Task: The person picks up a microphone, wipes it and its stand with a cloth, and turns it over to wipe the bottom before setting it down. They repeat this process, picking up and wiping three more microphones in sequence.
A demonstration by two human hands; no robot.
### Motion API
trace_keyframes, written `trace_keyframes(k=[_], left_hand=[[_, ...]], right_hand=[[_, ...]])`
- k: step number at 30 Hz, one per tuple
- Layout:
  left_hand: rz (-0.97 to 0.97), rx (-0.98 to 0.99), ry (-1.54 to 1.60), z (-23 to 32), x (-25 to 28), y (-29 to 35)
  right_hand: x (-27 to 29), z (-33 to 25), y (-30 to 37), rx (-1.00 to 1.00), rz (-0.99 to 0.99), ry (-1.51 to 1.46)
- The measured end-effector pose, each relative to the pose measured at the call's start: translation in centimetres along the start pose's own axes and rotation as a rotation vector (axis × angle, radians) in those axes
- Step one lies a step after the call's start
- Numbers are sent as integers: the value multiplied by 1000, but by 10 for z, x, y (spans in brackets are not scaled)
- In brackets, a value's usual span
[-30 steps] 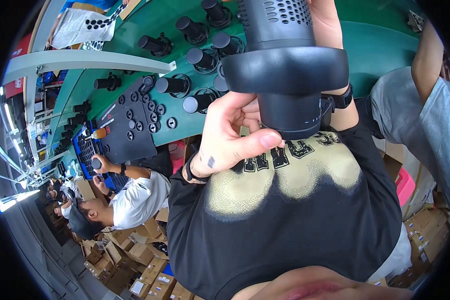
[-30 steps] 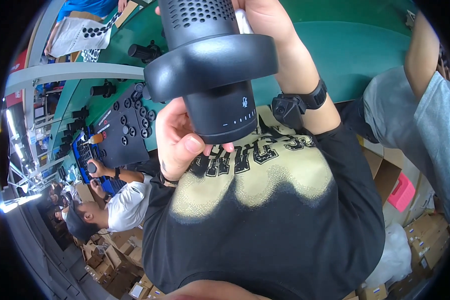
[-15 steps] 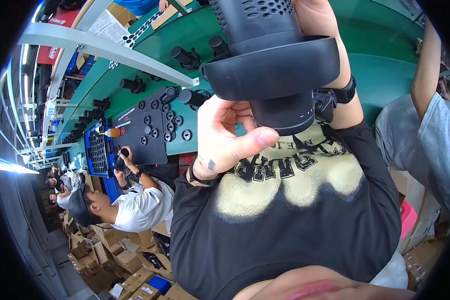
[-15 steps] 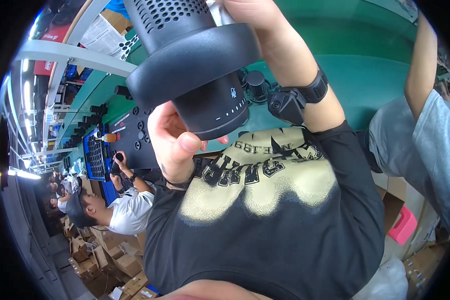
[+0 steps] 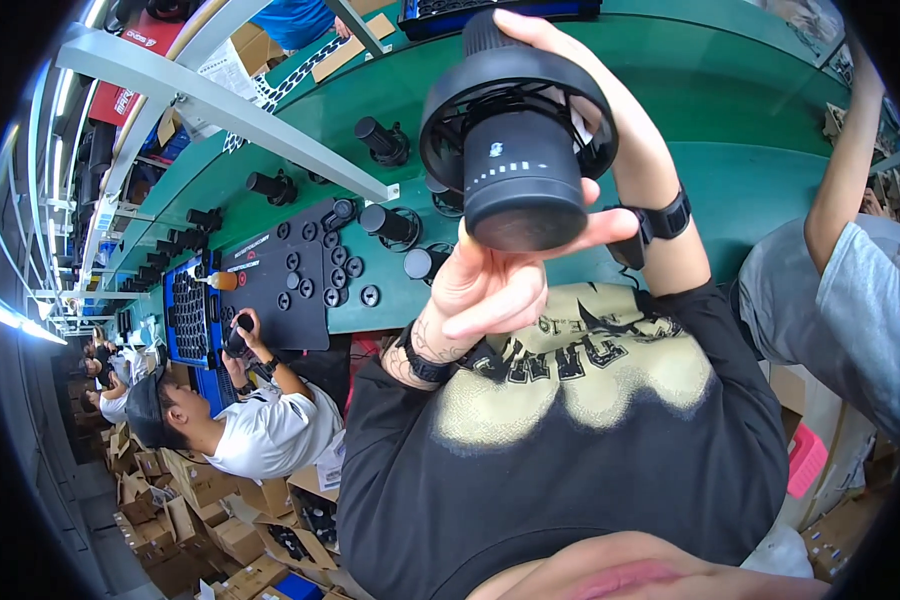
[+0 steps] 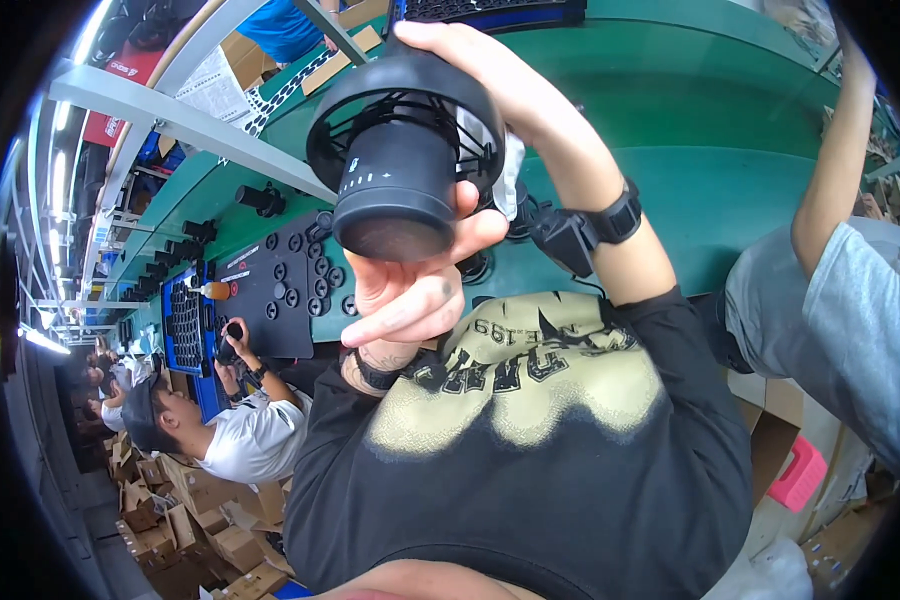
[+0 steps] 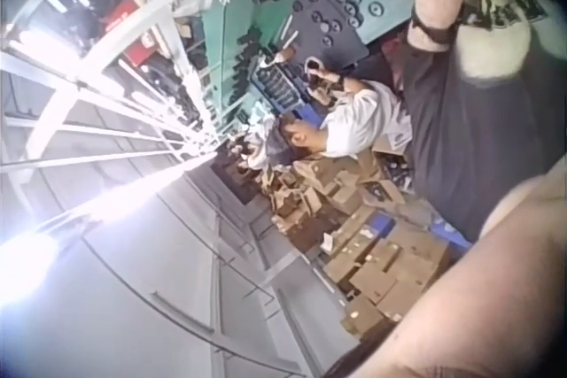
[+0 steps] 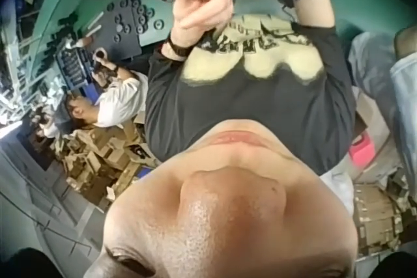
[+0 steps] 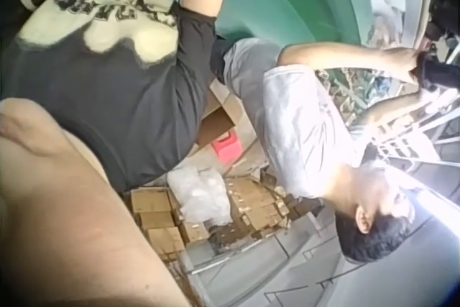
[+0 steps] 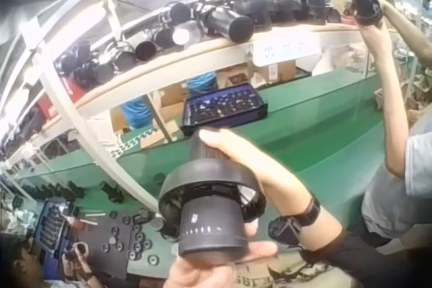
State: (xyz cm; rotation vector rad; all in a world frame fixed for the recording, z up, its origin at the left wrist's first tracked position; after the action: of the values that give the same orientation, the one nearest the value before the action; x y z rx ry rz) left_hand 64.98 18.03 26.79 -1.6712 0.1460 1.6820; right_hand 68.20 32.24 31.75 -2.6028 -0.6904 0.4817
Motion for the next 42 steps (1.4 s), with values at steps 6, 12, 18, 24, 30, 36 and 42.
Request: trace_keyframes(k=[6,12,18,24,30,36,42], left_hand=[[-46,39,210,0,6,-3],[-31,112,135,2,15,-10],[67,126,163,7,33,-19],[97,107,208,8,39,-14],[140,112,116,3,25,-26],[63,93,-21,4,10,-26],[130,3,-365,9,-8,-16]], right_hand=[[24,-18,12,-159,100,576],[48,-14,-3,-214,167,404],[58,-21,-5,-188,245,205],[55,-33,-4,-138,256,257],[49,-47,-9,-126,193,296],[37,-54,-23,-72,100,310],[-1,-83,-26,-3,-4,252]])
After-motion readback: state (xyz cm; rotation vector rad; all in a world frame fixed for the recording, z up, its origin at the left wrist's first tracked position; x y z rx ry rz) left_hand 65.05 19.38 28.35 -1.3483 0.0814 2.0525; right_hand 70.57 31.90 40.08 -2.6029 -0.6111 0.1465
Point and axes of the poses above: each hand's wrist, its own y-axis away from the middle knuckle, its own x-axis out of the back of the hand, z = x × y, the point moved 8 cm from there along -y, towards the middle knuckle, and after that the axes turned 2 degrees about y, right-handed, at the moved point
